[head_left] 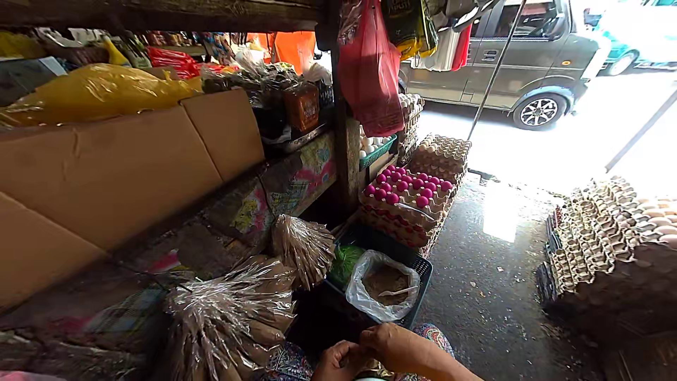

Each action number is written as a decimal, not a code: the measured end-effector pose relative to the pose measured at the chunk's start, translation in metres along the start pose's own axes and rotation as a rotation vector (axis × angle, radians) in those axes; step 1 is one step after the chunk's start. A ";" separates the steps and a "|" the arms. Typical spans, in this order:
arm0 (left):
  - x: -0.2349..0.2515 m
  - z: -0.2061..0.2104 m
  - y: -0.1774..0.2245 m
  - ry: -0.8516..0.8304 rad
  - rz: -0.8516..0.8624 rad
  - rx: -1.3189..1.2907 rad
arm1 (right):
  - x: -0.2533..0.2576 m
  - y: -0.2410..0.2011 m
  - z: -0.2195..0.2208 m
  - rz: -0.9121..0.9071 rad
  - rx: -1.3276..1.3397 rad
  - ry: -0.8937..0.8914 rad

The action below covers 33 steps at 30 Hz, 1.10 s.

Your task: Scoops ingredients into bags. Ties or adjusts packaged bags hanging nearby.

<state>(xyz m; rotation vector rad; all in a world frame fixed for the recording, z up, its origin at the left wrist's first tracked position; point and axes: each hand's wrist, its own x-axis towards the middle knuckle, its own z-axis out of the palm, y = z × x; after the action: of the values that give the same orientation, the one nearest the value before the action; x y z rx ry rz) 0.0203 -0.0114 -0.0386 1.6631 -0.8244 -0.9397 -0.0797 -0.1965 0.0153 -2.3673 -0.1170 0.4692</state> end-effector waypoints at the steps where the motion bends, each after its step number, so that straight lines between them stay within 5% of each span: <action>1: -0.001 -0.001 0.000 0.004 -0.002 0.026 | 0.000 -0.001 -0.002 0.007 0.005 -0.003; 15: -0.011 0.007 -0.006 0.358 0.195 0.045 | -0.005 0.004 -0.001 0.036 0.015 0.062; 28: -0.024 0.023 0.002 0.460 0.450 0.370 | -0.008 0.008 0.024 -0.040 0.060 0.183; 33: -0.031 0.022 0.001 0.663 0.398 0.326 | 0.001 0.005 0.033 -0.081 0.123 0.234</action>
<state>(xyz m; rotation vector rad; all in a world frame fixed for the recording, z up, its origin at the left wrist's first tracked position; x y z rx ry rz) -0.0130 0.0055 -0.0363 1.8291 -0.8187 0.0426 -0.0911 -0.1789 -0.0103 -2.2679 -0.0737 0.1544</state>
